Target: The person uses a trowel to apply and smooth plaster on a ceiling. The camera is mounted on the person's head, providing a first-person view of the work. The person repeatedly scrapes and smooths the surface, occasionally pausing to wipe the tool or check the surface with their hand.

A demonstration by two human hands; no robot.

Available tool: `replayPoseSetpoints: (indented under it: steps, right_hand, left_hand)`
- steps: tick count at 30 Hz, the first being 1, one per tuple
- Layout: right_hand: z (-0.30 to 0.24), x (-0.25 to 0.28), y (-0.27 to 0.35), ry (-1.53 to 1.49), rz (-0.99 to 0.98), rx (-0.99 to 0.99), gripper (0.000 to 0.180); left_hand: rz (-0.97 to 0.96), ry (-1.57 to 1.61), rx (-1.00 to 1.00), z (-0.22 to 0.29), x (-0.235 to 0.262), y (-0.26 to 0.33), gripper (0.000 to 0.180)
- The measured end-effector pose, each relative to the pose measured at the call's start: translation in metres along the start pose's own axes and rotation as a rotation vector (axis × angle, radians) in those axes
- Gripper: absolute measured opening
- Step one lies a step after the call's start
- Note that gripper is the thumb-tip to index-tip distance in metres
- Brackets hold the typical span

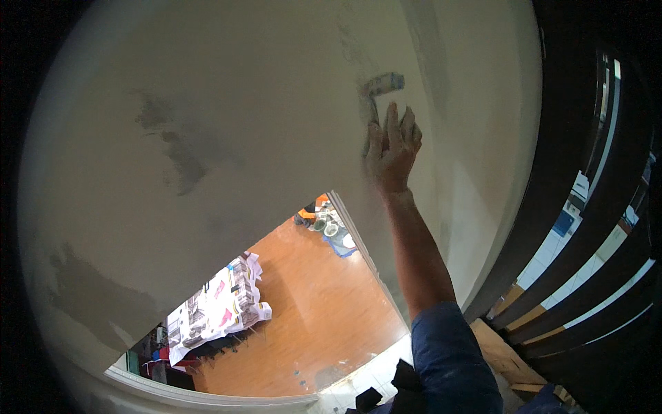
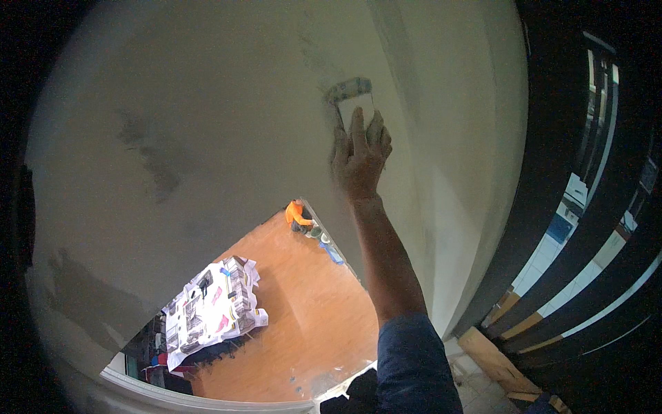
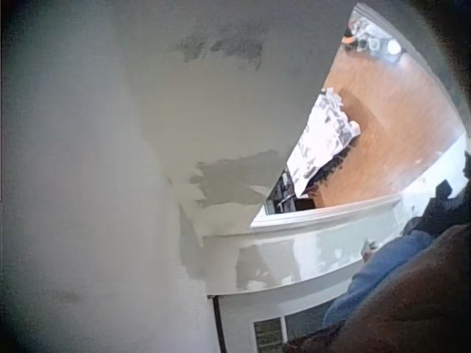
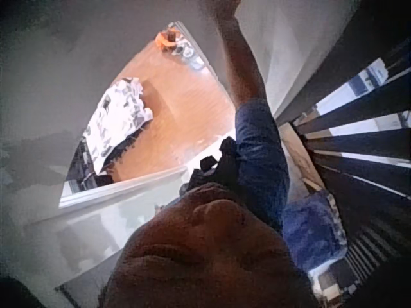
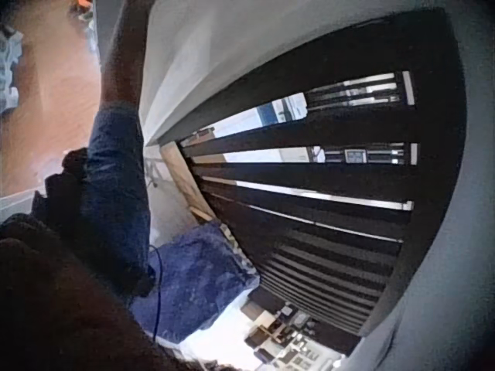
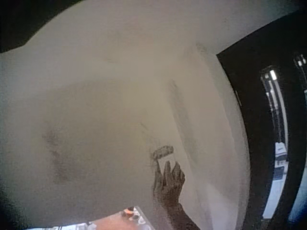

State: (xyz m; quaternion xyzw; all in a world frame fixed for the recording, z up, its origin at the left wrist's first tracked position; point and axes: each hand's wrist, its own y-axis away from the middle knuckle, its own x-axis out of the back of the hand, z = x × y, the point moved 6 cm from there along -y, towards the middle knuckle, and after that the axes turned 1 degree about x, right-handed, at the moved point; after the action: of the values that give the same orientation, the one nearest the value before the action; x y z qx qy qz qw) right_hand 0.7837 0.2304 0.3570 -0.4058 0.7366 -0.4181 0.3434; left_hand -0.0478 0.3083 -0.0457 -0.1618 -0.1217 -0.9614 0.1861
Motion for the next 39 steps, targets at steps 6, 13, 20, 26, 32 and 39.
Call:
replayPoseSetpoints:
  steps: [6, 13, 20, 26, 32, 39]
  right_hand:
    - [0.152, 0.015, 0.196, 0.075, -0.177, -0.267, 0.054]
    - [0.153, 0.016, 0.261, 0.071, -0.130, -0.301, 0.055]
    - [0.096, 0.007, 0.089, 0.094, -0.094, -0.090, 0.050]
    - [0.201, 0.042, 0.318, 0.164, -0.288, -0.591, 0.055]
    - [0.073, 0.003, 0.114, 0.043, -0.084, -0.029, 0.048]
    - [0.043, -0.019, -0.001, 0.050, -0.057, 0.011, 0.050]
  left_hand:
    - [-0.008, -0.039, 0.016, -0.001, 0.000, -0.005, 0.042]
    - [-0.023, -0.048, 0.029, 0.000, -0.010, -0.014, 0.043]
    - [-0.019, -0.066, 0.034, 0.001, -0.008, -0.007, 0.045]
    - [-0.010, -0.058, 0.077, -0.011, -0.013, -0.006, 0.046]
    - [-0.028, -0.050, 0.089, -0.015, -0.017, -0.014, 0.047]
    - [-0.020, -0.072, 0.097, -0.017, -0.014, -0.010, 0.048]
